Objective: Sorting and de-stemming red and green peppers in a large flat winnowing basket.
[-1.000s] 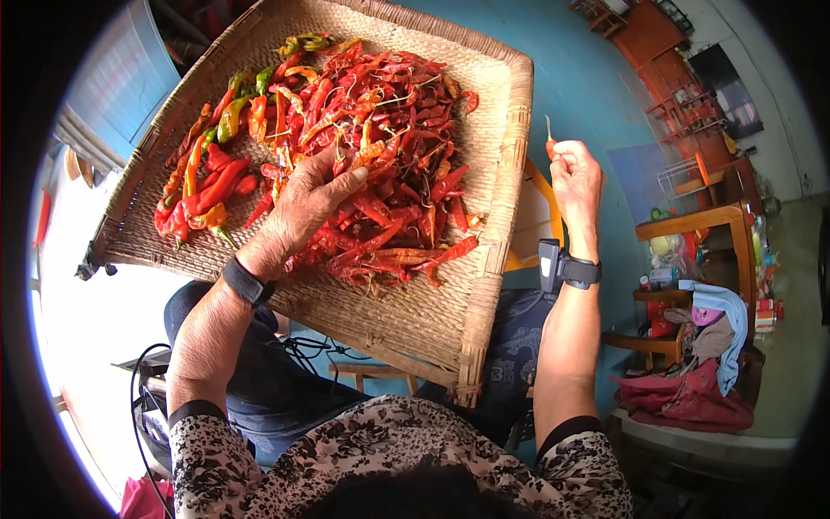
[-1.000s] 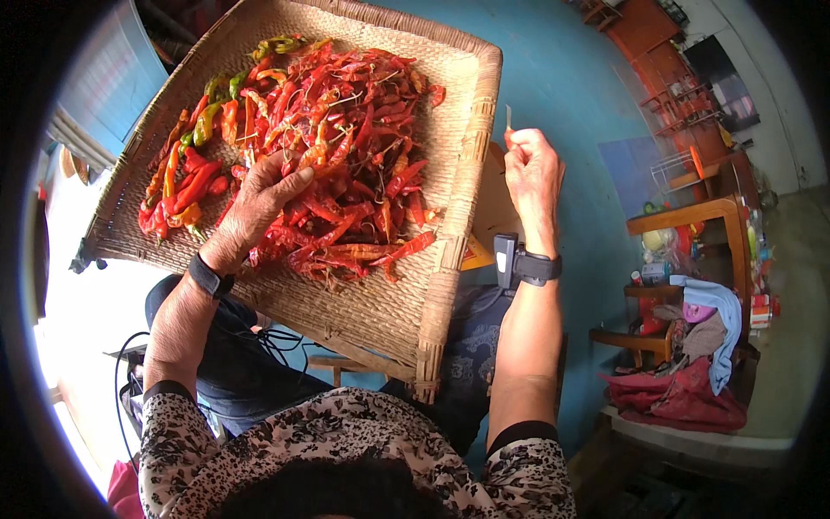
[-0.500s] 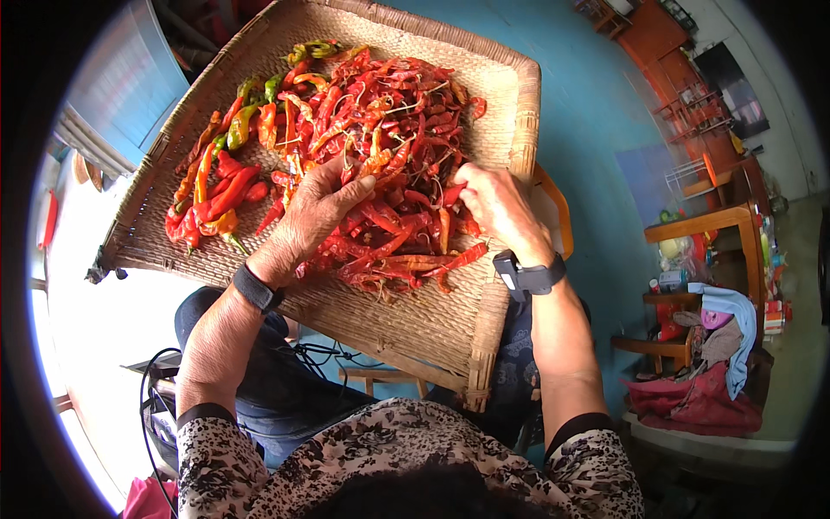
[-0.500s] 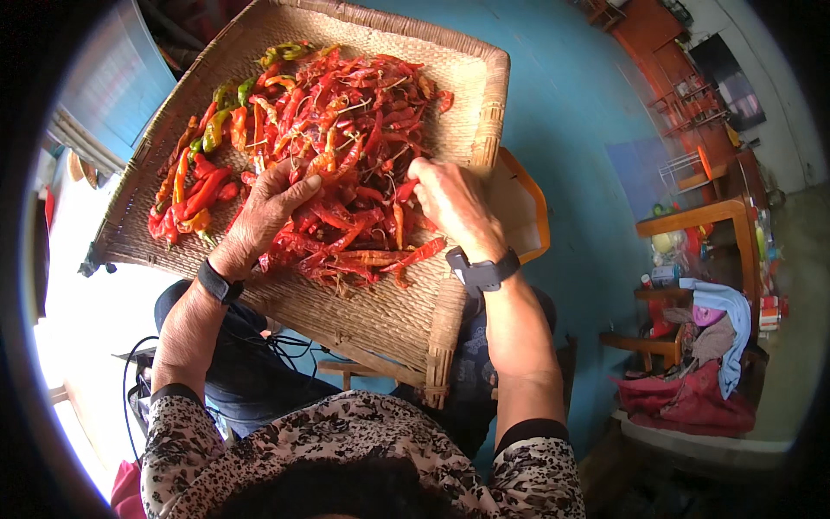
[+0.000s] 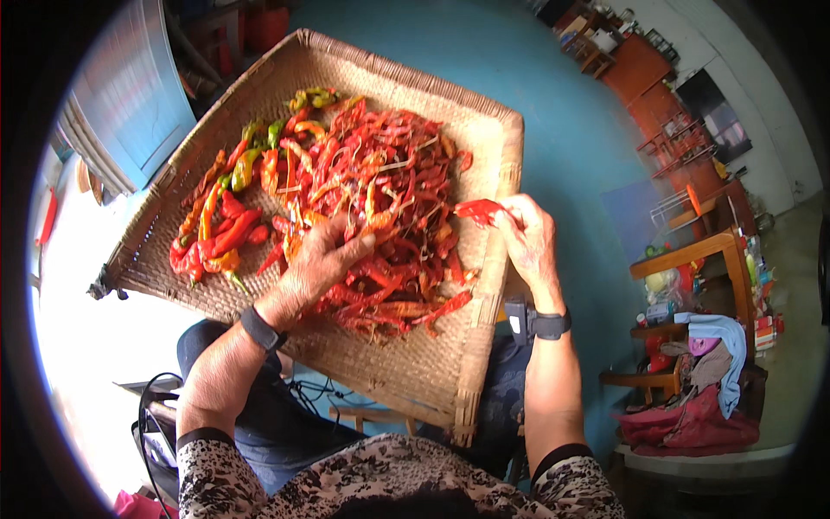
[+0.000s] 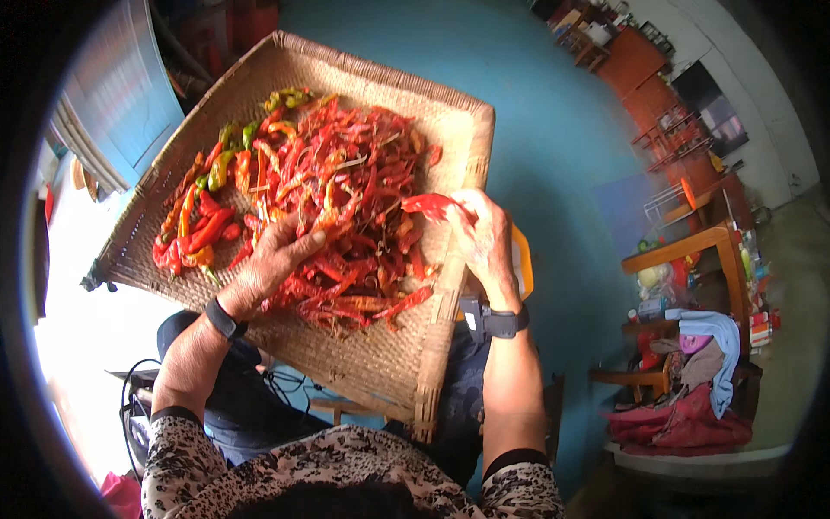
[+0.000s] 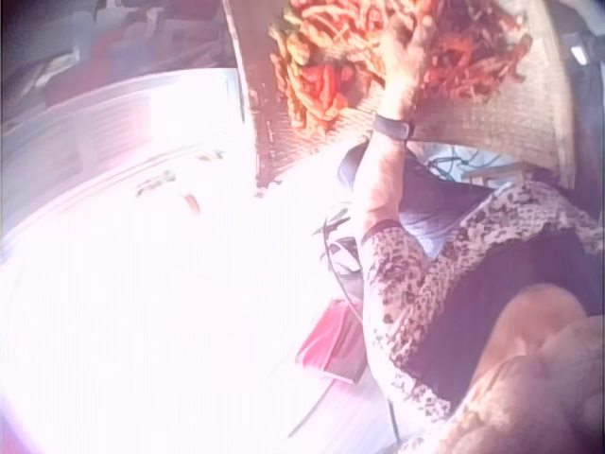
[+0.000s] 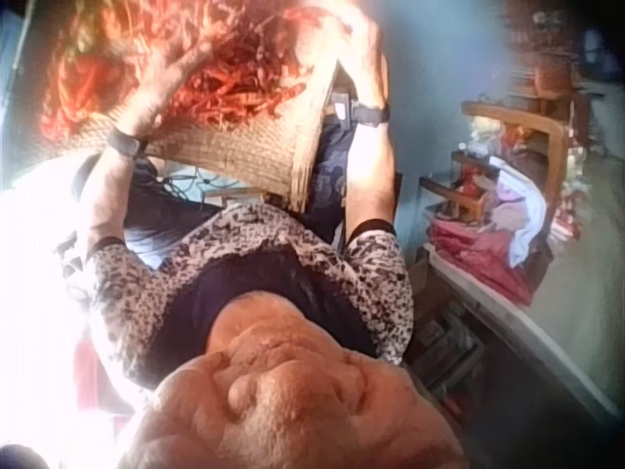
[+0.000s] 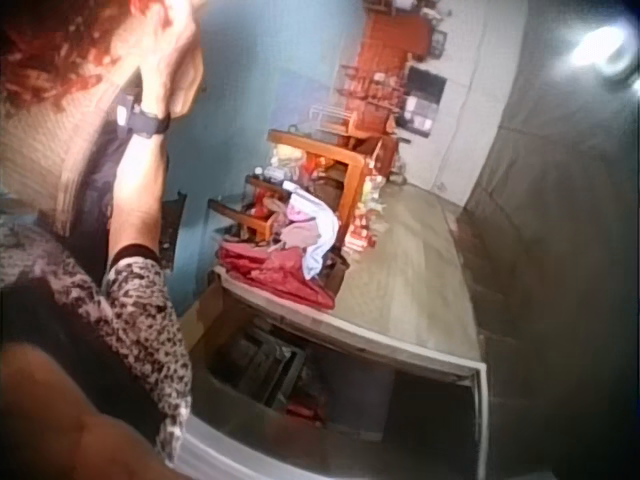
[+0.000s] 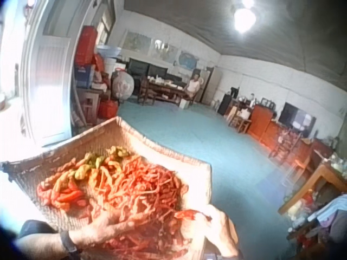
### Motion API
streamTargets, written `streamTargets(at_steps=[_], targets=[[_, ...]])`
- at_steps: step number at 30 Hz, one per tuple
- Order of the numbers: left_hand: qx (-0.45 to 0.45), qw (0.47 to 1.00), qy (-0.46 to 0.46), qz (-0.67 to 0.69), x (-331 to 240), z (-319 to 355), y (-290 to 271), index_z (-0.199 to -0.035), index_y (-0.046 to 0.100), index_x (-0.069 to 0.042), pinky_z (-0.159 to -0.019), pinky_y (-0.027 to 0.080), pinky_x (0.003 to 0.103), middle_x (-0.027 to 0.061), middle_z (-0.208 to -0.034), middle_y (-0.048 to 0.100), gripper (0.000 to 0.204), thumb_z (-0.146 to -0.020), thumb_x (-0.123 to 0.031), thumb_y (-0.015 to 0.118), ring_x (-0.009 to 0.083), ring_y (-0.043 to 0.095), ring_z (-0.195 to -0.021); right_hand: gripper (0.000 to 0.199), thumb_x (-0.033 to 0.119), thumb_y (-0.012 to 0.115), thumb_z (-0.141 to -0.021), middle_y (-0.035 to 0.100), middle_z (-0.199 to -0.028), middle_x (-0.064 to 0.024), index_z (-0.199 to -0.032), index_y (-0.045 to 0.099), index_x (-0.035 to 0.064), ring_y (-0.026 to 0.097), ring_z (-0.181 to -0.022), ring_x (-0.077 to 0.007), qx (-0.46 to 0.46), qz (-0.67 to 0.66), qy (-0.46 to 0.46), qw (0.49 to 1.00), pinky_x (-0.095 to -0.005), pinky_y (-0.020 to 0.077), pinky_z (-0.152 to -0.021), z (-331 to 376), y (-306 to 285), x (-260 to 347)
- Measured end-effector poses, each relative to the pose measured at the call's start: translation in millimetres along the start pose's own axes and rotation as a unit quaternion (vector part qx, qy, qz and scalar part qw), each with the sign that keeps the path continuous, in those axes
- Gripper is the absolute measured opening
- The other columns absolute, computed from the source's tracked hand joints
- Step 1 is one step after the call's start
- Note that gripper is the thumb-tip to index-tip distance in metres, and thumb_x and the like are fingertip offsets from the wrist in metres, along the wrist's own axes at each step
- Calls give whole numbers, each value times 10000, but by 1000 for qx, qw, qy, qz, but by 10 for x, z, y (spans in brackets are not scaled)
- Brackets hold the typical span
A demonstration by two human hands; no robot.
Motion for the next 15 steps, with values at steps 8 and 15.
streamTargets(at_steps=[8,15], targets=[[14,999,-24,-30,-10,89,6,-1029,597,-35,-634,428,210,-55,-790,553,203,-942,-219,594,33,470,-724,132,173,587,-861,611,-683,-105,-840,604,43,593,-647,-225,-157,113,103,976,-361,469,-623,174,-783,-907],[2,998,-25,-53,19,61,-37,-1016,596,-42,-637,442,222,-47,-783,565,187,-936,-211,603,42,485,-716,114,175,602,-849,616,-695,-148,-848,608,61,612,-665,-334,-117,251,156,948,-419,470,-627,229,-823,-1146]])
Point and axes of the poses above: each hand's wrist, its own z-axis away from the middle knuckle, its own y-axis out of the palm, x = y × z, the point moved 10 cm from there along -z, towards the middle knuckle
